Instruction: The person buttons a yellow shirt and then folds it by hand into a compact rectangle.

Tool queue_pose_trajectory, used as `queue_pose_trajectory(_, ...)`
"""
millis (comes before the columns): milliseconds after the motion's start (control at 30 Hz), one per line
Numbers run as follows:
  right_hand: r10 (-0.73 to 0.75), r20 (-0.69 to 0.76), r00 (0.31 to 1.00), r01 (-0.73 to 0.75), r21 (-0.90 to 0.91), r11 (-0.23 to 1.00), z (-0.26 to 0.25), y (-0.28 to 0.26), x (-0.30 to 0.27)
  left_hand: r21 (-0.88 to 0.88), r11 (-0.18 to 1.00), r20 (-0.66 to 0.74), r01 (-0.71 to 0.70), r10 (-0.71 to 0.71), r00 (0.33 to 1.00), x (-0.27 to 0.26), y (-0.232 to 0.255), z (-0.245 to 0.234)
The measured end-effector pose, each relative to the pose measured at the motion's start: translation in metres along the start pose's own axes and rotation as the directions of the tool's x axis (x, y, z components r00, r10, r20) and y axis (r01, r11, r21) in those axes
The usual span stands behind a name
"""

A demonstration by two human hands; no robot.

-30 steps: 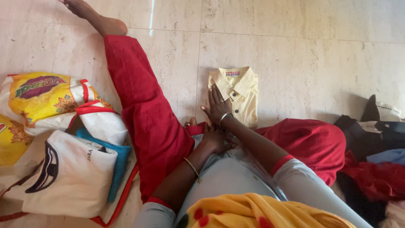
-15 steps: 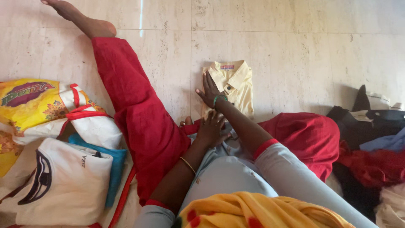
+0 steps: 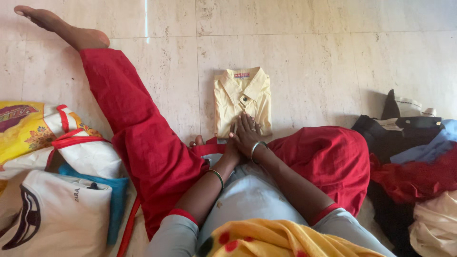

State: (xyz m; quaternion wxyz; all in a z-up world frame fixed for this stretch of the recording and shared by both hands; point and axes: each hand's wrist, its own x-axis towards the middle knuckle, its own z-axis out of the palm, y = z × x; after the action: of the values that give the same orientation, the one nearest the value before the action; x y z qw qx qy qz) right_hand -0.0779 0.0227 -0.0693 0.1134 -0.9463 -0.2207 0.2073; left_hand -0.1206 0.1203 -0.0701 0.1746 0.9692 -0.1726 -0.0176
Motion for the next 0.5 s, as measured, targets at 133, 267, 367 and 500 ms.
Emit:
queue_pose_trajectory(133, 0.006, 0.014, 1.0, -0.005, -0.034, 0.999, -0.002, 0.004, 0.025, -0.164, 0.984, 0.032, 0.066, -0.061, 0.998, 0.007, -0.008, 0.006)
queue_pose_trajectory(267, -0.08, -0.021, 0.997, 0.081, 0.032, 0.996, -0.002, 0.019, 0.053, -0.167, 0.974, 0.242, 0.151, -0.108, 0.964, 0.015, -0.013, 0.001)
queue_pose_trajectory(367, -0.189, -0.049, 0.981, 0.192, 0.419, 0.888, -0.015, 0.047, 0.049, -0.057, 0.98, 0.267, 0.189, -0.168, 0.949, 0.016, -0.013, -0.001)
queue_pose_trajectory(500, -0.127, -0.124, 0.984, 0.138, 0.088, 0.986, -0.011, 0.049, 0.018, -0.073, 0.996, -0.017, 0.053, -0.054, 0.998, 0.01, -0.015, -0.002)
